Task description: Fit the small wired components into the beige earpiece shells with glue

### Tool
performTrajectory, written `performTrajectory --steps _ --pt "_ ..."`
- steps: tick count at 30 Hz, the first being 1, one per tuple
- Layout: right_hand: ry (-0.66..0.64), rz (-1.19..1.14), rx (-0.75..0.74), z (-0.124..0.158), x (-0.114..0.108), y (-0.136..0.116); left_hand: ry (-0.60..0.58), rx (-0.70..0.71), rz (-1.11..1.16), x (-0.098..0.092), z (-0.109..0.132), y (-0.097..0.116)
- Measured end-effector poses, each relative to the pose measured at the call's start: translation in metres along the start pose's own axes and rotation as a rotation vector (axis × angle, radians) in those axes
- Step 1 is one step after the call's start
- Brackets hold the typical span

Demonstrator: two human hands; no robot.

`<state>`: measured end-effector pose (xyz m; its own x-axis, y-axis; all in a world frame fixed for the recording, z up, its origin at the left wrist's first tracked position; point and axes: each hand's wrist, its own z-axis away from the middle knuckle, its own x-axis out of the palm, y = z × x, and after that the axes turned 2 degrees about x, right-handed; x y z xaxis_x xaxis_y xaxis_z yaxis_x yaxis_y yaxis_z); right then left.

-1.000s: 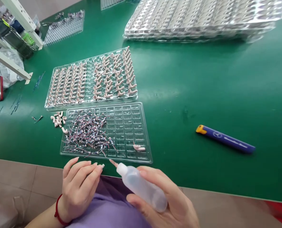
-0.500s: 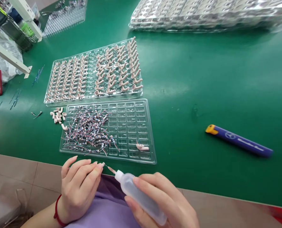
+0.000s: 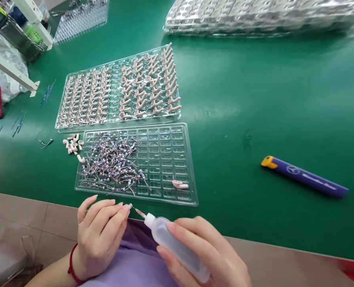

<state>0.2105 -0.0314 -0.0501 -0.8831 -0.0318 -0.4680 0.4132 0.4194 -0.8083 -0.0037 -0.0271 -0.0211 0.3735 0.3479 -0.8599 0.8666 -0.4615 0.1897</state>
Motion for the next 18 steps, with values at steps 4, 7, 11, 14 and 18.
performTrajectory --steps 4,7,11,14,18 --pt "0.030 0.007 0.002 -0.0006 -0.0008 0.0002 -0.004 -0.003 -0.004 0.0001 0.0013 -0.0007" --pt "0.022 -0.005 -0.013 -0.0020 -0.0016 0.0014 -0.013 -0.009 0.006 -0.0002 0.0021 -0.0012" --pt "0.007 -0.003 -0.022 -0.0021 -0.0024 0.0023 -0.014 -0.008 0.021 -0.0004 0.0018 -0.0009" --pt "0.004 -0.014 -0.028 -0.0008 -0.0027 0.0021 -0.013 -0.009 0.028 -0.0006 0.0012 -0.0005" --pt "0.014 -0.011 -0.022 -0.0032 -0.0032 -0.0004 -0.016 -0.009 0.019 -0.0009 0.0013 -0.0007"
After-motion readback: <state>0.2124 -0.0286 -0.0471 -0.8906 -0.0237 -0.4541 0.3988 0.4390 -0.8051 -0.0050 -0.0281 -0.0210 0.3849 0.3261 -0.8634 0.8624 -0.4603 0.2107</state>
